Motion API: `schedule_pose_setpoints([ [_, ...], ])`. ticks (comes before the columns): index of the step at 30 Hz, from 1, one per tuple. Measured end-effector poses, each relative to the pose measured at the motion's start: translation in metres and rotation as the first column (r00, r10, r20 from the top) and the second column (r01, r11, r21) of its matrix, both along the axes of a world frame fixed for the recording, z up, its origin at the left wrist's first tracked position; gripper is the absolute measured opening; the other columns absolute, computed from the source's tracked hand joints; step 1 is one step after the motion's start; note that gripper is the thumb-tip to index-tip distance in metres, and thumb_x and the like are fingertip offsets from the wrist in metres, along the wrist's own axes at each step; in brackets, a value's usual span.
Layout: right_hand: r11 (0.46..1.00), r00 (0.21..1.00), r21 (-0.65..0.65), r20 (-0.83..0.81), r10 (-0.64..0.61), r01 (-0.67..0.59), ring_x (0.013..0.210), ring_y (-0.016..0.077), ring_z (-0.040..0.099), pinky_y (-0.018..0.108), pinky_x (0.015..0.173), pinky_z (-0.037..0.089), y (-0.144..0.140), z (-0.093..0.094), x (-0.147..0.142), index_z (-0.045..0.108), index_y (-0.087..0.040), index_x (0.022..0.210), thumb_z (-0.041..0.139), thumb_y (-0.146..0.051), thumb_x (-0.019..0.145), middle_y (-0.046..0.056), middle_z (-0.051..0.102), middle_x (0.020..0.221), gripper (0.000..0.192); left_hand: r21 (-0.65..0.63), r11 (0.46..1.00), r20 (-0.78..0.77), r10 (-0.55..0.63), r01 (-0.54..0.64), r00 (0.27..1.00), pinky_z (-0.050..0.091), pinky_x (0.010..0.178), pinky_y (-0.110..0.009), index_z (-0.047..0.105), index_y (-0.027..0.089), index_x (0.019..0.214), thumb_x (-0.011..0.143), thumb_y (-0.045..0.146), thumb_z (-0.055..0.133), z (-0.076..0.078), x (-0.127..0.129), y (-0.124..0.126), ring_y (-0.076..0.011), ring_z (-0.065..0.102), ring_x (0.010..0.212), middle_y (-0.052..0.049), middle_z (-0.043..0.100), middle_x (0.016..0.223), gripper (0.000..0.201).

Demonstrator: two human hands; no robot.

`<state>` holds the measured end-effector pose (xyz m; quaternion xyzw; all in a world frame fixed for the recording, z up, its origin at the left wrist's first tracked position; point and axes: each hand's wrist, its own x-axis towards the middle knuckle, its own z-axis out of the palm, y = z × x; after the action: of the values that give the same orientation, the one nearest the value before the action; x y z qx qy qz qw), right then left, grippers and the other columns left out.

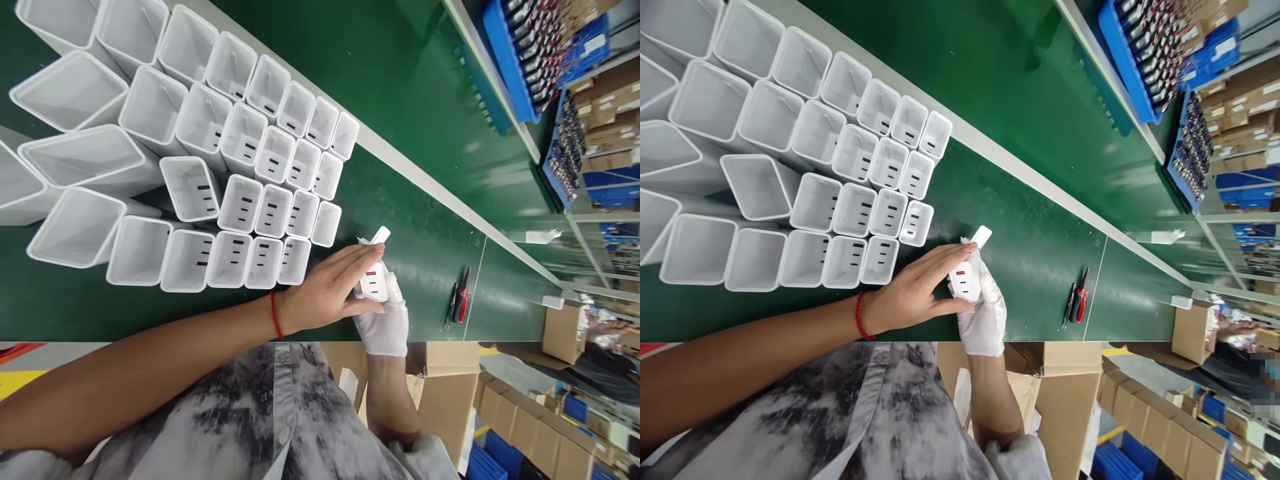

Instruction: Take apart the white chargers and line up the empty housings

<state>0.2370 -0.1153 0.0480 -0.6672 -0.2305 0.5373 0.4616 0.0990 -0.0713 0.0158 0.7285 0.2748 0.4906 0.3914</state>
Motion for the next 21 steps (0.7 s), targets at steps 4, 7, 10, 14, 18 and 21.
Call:
schedule_pose_setpoints([
  [4,1.0,1.0,-0.009,0.001,0.016,-0.016,0.123,0.0272,0.06,0.048,0.103,0.052,-0.004,-0.002,0.005,0.072,-0.024,0.11,0.061,-0.064,0.08,0.005,0.068,0.125,0.051,-0.015,1.0,-0.015,-0.008,0.007,1.0,0.046,0.112,-0.049,0.019,0.019,0.15,0.092,0.037,0.061,0.002,-0.002,-0.001,-0.0259,0.047,0.136,-0.016,0.051,0.142,0.074],
  [7,1.0,0.998,-0.012,-0.055,0.006,-0.006,0.127,0.0257,0.057,0.047,0.108,0.048,-0.003,0.0,0.0,0.07,-0.027,0.114,0.063,-0.061,0.08,0.003,0.065,0.13,0.05,-0.024,1.0,-0.008,-0.013,0.013,1.0,0.047,0.111,-0.049,0.019,0.02,0.15,0.092,0.036,0.062,0.002,-0.003,-0.001,-0.0262,0.048,0.135,-0.016,0.051,0.142,0.074],
  [10,0.999,0.993,0.006,-0.105,-0.048,0.048,0.13,0.0244,0.054,0.047,0.113,0.042,-0.002,0.002,-0.006,0.07,-0.028,0.115,0.066,-0.057,0.079,0.002,0.063,0.134,0.046,-0.016,1.0,0.016,-0.006,0.006,1.0,0.047,0.111,-0.046,0.021,0.018,0.149,0.091,0.035,0.063,0.002,-0.003,-0.001,-0.0254,0.049,0.135,-0.017,0.052,0.141,0.074],
  [14,0.995,0.997,0.062,-0.036,-0.073,0.075,0.127,0.025,0.057,0.048,0.112,0.043,-0.004,0.002,-0.007,0.066,-0.026,0.123,0.061,-0.05,0.086,0.005,0.061,0.137,0.044,-0.037,0.999,-0.005,-0.029,0.029,1.0,0.045,0.113,-0.046,0.015,0.021,0.152,0.092,0.035,0.062,-0.001,-0.002,-0.001,-0.0251,0.045,0.138,-0.016,0.05,0.144,0.077],
  [18,0.989,0.98,0.136,0.186,-0.074,0.049,0.114,0.0275,0.065,0.049,0.104,0.048,0.0,0.005,0.005,0.067,-0.023,0.124,0.067,-0.042,0.083,0.008,0.066,0.129,0.045,-0.066,0.998,-0.115,-0.022,0.015,0.993,0.041,0.116,-0.047,0.007,0.019,0.154,0.093,0.032,0.061,-0.003,-0.001,-0.006,-0.0273,0.033,0.145,-0.018,0.04,0.151,0.082],
  [21,0.967,0.817,0.246,0.543,-0.195,0.068,0.111,0.0287,0.066,0.046,0.103,0.047,0.025,0.007,0.027,0.068,-0.02,0.122,0.074,-0.038,0.077,0.009,0.07,0.121,0.049,-0.154,0.988,-0.305,-0.027,-0.021,0.952,0.042,0.114,-0.05,0.012,0.012,0.152,0.091,0.03,0.062,-0.004,0.0,-0.011,-0.0326,0.027,0.147,-0.024,0.03,0.155,0.082],
])
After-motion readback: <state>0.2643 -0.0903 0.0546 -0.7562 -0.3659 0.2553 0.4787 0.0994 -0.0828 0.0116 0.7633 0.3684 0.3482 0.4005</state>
